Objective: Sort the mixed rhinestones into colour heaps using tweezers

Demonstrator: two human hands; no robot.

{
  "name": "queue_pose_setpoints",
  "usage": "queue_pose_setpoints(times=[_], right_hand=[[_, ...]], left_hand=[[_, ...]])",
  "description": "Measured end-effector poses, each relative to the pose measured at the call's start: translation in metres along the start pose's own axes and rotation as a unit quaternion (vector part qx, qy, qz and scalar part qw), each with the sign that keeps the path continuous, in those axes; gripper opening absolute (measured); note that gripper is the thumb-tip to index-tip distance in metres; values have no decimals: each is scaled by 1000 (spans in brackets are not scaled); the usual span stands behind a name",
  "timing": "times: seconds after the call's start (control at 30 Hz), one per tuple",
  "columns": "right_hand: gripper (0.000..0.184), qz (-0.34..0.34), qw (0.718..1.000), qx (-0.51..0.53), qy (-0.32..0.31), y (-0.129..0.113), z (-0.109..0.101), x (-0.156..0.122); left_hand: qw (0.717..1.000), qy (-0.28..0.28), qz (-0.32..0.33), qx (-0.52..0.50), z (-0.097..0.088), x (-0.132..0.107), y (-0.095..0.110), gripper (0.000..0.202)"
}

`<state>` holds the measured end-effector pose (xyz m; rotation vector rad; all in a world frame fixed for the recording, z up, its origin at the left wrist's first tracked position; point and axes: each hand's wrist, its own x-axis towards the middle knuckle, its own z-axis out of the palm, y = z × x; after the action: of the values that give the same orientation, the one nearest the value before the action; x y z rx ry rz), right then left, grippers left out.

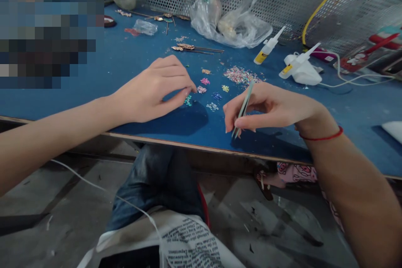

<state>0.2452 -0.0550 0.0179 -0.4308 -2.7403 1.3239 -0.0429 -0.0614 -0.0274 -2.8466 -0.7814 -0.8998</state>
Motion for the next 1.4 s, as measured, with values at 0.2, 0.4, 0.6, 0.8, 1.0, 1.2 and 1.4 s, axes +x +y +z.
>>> queue_pose_setpoints(times=[0.2,0.4,0.6,0.8,1.0,1.2,1.4], right_hand=[[24,-9,999,-14,52,5,12,9],[25,-18,999,-30,21,6,14,11],[22,-50,997,-57,34,7,15,11],[19,-48,995,-83,26,7,16,13],[20,-45,995,-90,11,5,18,14],[21,-38,999,-29,13,13,18,13],[26,-23,1000,-3,20,15,18,14]], left_hand=[[1000,-1,-5,-9,0,1,0,30],[1000,13,24,-6,1,1,-1,29],[1000,6,11,1,1,1,0,31],[999,7,35,19,1,1,-1,33],[999,-1,37,29,0,0,-3,31],[999,-2,41,17,2,0,-6,31],[998,-3,42,37,1,0,-5,32]])
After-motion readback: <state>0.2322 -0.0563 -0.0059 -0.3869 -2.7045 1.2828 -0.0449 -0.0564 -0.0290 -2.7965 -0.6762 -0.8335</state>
